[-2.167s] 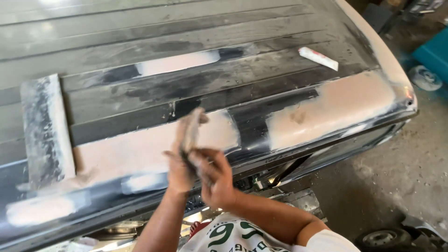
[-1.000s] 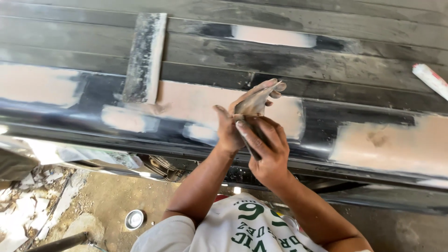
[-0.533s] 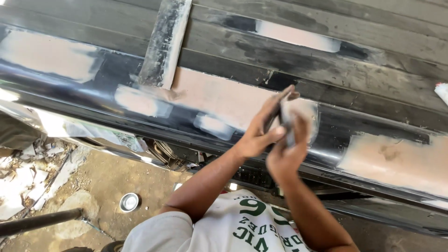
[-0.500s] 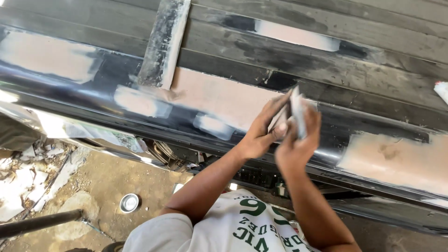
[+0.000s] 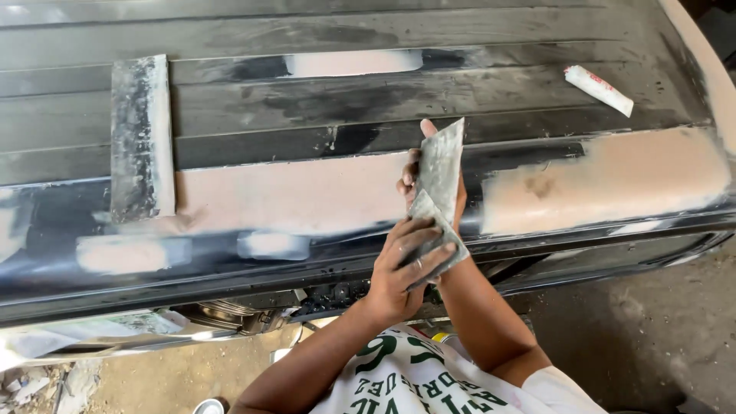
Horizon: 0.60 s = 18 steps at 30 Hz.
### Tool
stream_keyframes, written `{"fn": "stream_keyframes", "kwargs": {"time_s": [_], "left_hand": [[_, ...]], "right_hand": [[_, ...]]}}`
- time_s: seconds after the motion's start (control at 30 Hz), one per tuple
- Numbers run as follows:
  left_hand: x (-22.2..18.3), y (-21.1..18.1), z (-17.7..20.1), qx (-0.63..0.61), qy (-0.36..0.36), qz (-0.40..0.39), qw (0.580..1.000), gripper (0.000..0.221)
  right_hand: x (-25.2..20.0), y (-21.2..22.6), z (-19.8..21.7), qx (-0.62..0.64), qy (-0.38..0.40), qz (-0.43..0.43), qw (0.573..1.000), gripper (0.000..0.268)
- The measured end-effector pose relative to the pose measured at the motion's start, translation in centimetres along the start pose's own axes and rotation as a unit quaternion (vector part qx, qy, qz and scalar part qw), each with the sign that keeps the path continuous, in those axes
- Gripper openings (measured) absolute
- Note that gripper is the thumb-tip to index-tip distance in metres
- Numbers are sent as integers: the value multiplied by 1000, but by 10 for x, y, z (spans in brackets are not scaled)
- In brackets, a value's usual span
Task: The person applies a pinkish body filler to a black car hood using a large metal spreader and a smaller putty knife. They spread the filler over several areas and smooth the surface.
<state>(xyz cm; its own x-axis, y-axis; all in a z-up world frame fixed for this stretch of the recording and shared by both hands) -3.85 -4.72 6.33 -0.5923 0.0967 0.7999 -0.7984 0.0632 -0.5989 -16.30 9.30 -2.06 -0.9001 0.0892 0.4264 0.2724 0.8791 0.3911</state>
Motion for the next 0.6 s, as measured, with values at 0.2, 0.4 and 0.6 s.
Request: {"fn": "stream_keyframes", "kwargs": {"time_s": [0.2, 0.4, 0.6], "left_hand": [[32, 14, 21, -26, 5, 61, 998, 44], [58, 47, 82, -121, -132, 235, 955, 42], [45, 84, 111, -312, -209, 351, 858, 44]], "right_hand": [[-43, -13, -33, -230, 31, 29, 972, 69], [-66, 10, 1, -183, -129, -73, 972, 53], [-53, 53, -55, 3, -127, -104, 986, 89]]}}
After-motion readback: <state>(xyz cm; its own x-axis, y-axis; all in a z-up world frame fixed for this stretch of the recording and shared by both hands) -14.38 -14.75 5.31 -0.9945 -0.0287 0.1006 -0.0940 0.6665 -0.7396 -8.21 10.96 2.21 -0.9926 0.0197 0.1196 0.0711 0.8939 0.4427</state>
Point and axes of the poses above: each hand's wrist, its own x-axis towards the middle knuckle, its own z-axis out of the back of the hand, y = z × x, the point moved 3 cm from there along x, towards the middle knuckle, and after that the axes turned 9 degrees about z, right-handed, at the moved point
